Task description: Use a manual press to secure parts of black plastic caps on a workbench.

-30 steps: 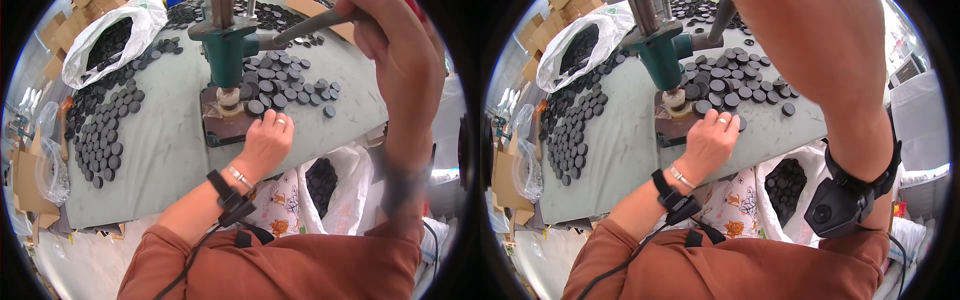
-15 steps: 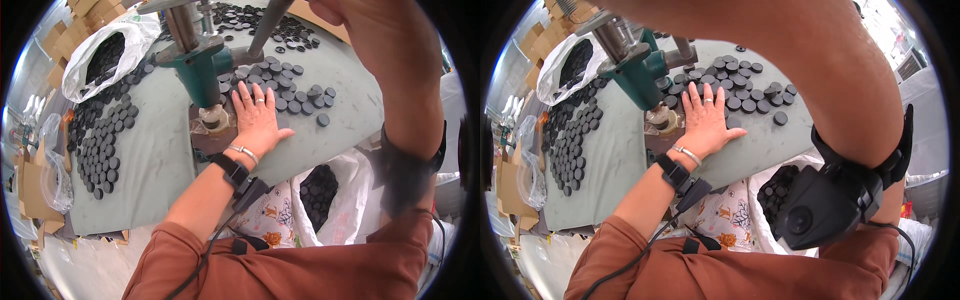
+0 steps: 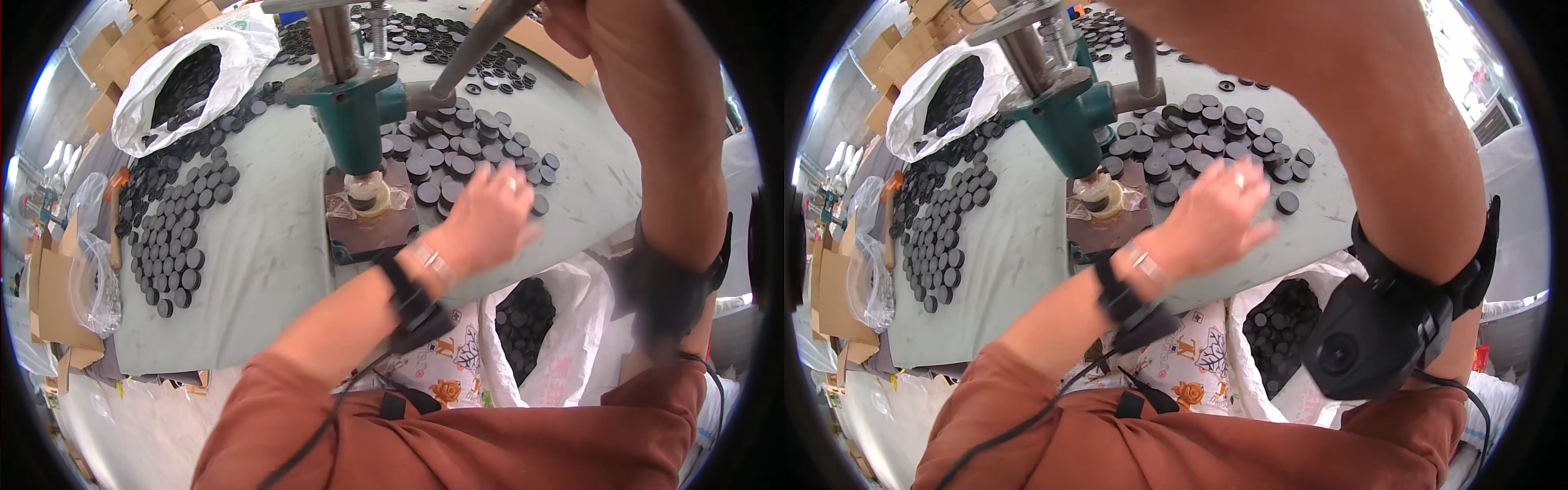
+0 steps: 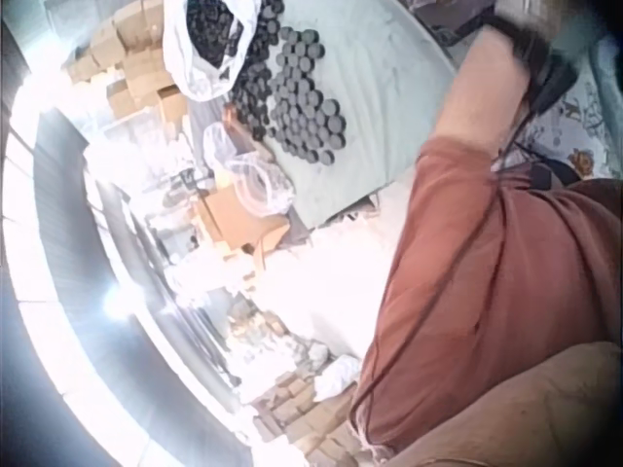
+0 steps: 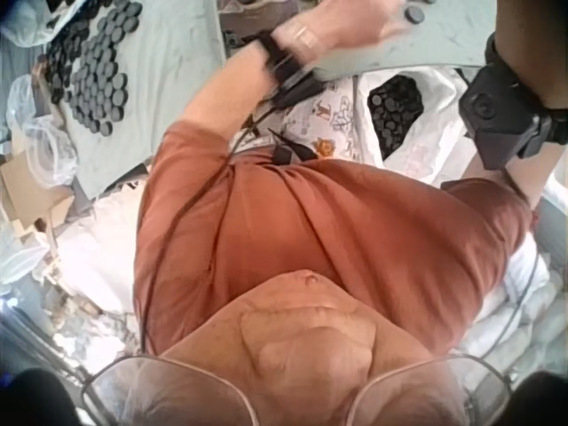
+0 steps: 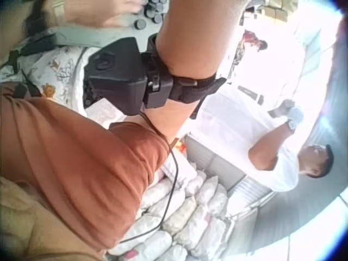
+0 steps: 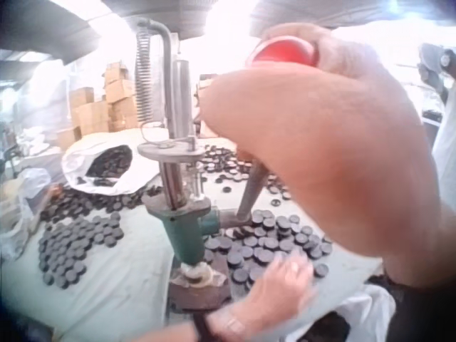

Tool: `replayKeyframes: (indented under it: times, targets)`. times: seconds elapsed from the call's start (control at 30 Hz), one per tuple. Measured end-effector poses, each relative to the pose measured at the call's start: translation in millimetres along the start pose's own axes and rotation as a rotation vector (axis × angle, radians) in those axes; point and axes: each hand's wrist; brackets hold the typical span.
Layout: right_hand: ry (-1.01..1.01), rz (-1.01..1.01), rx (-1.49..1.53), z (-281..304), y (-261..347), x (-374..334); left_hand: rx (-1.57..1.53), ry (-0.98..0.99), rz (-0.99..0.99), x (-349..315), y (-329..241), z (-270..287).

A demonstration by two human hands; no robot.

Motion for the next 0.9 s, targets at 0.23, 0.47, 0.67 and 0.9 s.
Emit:
replayKeyframes:
  times: [0.23, 0.47, 0.67, 0.9]
  targets:
    - [-0.035, 0.685, -0.703, 7, -35, 4, -0.047, -0.001, 0.223, -178, 23, 91]
    - [0.15, -0.301, 0.192, -12, -23, 70, 0.513, 0.001, 0.74, -325, 73, 144]
    - [0.232, -0.014, 0.186, -12, -51, 76, 0.682, 0.119, 0.987, -368, 92, 140]
    - [0.173, -0.093, 0.113, -18, -49, 85, 0.654, 0.141, 0.865, -340, 83, 140]
Point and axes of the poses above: each hand's wrist, its own x-axis towards the middle knuckle, its own z-axis out of the back of the hand, y = z × x, and after that the axes turned 9 degrees about y, right-handed
